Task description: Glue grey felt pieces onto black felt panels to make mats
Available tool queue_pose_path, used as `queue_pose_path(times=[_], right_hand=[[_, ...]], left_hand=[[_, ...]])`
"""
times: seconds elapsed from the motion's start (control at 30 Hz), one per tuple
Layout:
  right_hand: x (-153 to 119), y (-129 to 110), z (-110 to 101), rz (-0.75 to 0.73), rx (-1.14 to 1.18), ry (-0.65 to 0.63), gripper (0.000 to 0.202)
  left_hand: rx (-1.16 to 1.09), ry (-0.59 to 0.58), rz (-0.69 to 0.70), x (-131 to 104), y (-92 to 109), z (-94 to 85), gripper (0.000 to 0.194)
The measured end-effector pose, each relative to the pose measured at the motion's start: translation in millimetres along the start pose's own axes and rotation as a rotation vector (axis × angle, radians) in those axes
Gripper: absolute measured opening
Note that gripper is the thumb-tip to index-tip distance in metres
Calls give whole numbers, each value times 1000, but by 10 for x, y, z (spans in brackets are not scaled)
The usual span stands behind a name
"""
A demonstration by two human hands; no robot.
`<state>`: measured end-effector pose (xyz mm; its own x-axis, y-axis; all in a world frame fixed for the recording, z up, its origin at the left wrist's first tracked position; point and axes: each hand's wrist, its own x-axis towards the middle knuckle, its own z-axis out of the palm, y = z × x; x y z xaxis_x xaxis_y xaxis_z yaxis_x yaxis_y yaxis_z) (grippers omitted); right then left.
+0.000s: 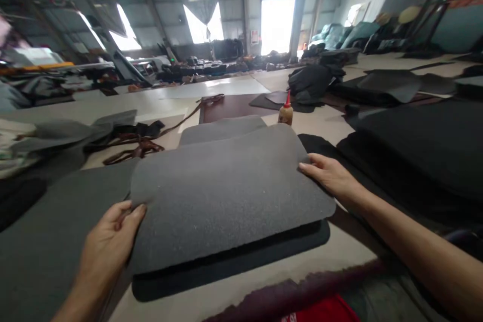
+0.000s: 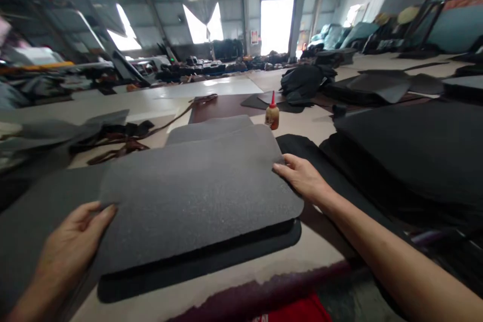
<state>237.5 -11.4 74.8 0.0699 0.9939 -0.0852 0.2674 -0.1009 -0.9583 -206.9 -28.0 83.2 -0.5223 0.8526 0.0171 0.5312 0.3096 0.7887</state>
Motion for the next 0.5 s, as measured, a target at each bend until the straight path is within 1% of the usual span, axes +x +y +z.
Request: queue_pose_path(times=[0.1,0.2,0.27,0.37,0.5], right_hand=[[-36,126,-22,-7,-88,-14,37],[-58,217,-30,-39,-191,-7,35],[-67,257,-24,-39,-203,-25,34],[-87,291,-2,-48,-198,-60,33],[-124,321,31,-66,-261,-47,31]], left_hand=[[167,-11,9,-35,8,21,58],[197,-29,-2,-60,38,24,58],[192,-28,-16,-59,23,19,56],[186,-19,-19,-20,-98,5,53],[182,-2,-24,64,-334,2,50]])
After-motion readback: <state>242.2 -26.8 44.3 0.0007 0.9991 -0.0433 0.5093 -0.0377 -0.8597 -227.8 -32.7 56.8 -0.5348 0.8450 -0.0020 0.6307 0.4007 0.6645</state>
